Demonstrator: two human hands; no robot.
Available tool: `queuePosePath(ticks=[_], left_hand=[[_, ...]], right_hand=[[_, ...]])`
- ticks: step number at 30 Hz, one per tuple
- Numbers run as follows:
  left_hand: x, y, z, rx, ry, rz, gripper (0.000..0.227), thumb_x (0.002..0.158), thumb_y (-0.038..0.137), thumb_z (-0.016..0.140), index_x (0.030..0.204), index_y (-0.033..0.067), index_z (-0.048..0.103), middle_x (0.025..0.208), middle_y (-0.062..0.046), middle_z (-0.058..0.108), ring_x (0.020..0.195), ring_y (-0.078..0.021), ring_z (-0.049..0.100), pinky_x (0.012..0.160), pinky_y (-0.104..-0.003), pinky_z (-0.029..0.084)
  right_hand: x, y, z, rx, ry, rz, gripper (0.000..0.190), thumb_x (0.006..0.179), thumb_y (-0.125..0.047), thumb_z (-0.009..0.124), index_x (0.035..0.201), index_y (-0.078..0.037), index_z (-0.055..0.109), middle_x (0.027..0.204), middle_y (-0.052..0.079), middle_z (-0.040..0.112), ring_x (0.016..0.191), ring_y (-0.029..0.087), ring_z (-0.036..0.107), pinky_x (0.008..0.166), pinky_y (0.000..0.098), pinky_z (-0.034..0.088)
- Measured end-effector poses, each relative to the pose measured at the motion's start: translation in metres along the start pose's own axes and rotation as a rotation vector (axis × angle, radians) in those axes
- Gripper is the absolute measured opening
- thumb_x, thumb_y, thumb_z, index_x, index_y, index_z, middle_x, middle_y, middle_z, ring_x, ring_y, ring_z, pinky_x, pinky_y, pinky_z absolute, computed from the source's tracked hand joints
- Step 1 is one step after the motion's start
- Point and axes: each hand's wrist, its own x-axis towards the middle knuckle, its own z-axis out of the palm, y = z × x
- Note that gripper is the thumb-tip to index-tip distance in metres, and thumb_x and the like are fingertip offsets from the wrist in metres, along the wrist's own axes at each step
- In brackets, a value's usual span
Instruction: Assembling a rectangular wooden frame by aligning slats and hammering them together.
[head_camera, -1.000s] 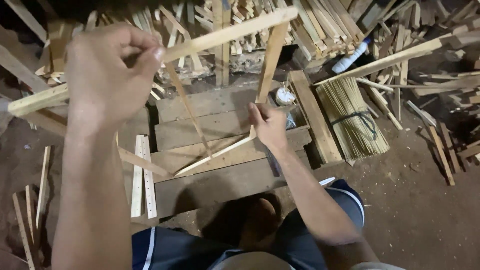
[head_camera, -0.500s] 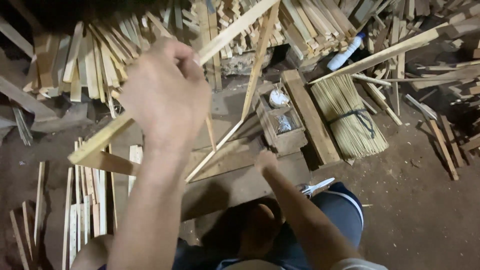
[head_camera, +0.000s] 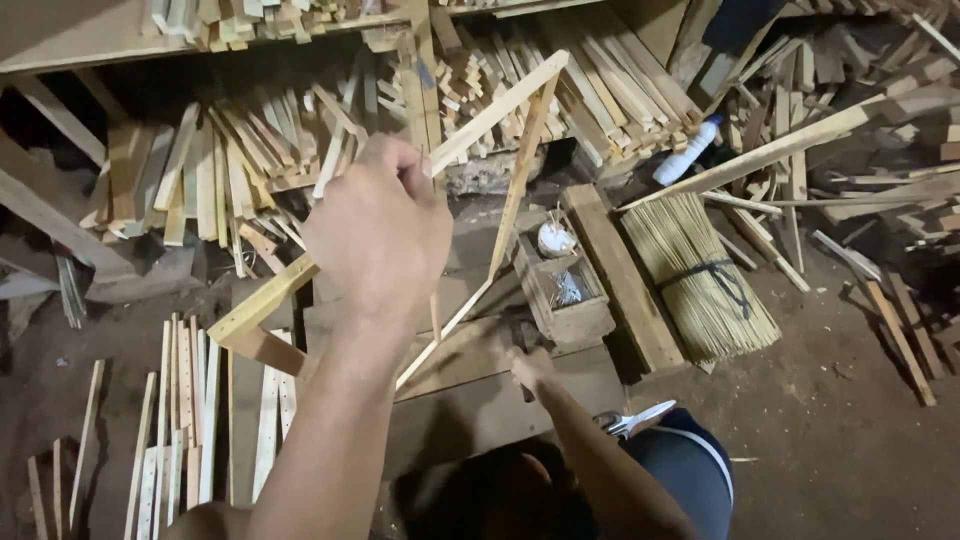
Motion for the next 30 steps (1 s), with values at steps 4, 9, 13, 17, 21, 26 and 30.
queuePosePath(ticks=[4,9,13,17,21,26,30], left_hand=[[0.010,-0.004,-0.002,-0.046,-0.043,-0.067,0.006,0.098,0.027,0.069,0.093,0.0289,0.071,0.071,0.004,0.073,0.060,-0.0192,0.071,0.043,-0.037,0.052],[0.018,-0.025,-0.005,-0.196,-0.070,-0.063,0.011,0.086,0.023,0.061,0.079,0.0282,0.069,0.069,-0.005,0.071,0.075,-0.0402,0.074,0.070,-0.047,0.054],[0.017,-0.050,-0.026,-0.240,-0.048,-0.038,0.010,0.086,0.021,0.064,0.083,0.0232,0.074,0.075,-0.008,0.075,0.077,-0.0415,0.074,0.068,-0.050,0.055],[0.011,-0.067,-0.042,-0.176,-0.129,-0.066,0.011,0.086,0.025,0.064,0.084,0.0276,0.076,0.080,-0.006,0.077,0.083,-0.0398,0.074,0.074,-0.052,0.056],[0.007,-0.086,-0.037,-0.241,-0.049,0.111,0.019,0.091,0.007,0.065,0.087,0.0223,0.075,0.084,0.007,0.079,0.052,-0.0071,0.067,0.041,-0.026,0.051],[0.007,-0.079,-0.042,-0.221,-0.173,0.023,0.016,0.097,0.025,0.063,0.088,0.0186,0.074,0.076,0.004,0.075,0.060,-0.0131,0.069,0.051,-0.032,0.056],[0.004,-0.074,-0.050,-0.284,-0.214,-0.030,0.018,0.099,0.035,0.066,0.099,0.0213,0.078,0.095,0.004,0.081,0.069,-0.0136,0.076,0.065,-0.034,0.061]], right_hand=[[-0.042,-0.005,-0.009,0.160,-0.258,-0.234,0.048,0.095,-0.039,0.052,0.056,-0.019,0.033,0.046,-0.001,0.036,0.034,0.012,0.035,0.034,0.0274,0.023],[-0.234,-0.117,-0.057,0.235,-0.178,-0.713,0.014,0.100,-0.011,0.055,0.101,0.001,0.061,0.046,0.010,0.056,0.039,0.022,0.057,0.045,0.0321,0.045],[-0.274,-0.155,-0.081,0.225,-0.200,-0.895,0.012,0.099,-0.012,0.060,0.093,-0.003,0.063,0.038,0.006,0.048,0.029,0.015,0.045,0.034,0.0229,0.036],[-0.329,-0.211,-0.095,0.092,-0.245,-1.207,0.017,0.097,-0.007,0.058,0.110,-0.003,0.067,0.039,0.005,0.049,0.029,0.011,0.045,0.030,0.0206,0.037],[-0.356,-0.245,-0.108,-0.205,-0.450,-1.341,0.058,0.102,-0.013,0.051,0.157,-0.009,0.033,0.073,0.000,0.057,0.043,0.005,0.048,0.033,0.0186,0.048],[-0.388,-0.260,-0.107,-0.477,-0.284,-1.222,0.065,0.099,-0.027,0.053,0.160,-0.014,0.033,0.055,-0.001,0.055,0.042,0.008,0.039,0.034,0.0237,0.037],[-0.408,-0.265,-0.109,-0.592,-0.207,-1.115,0.066,0.099,-0.028,0.054,0.161,-0.025,0.033,0.044,0.002,0.050,0.031,0.010,0.028,0.024,0.0275,0.025]])
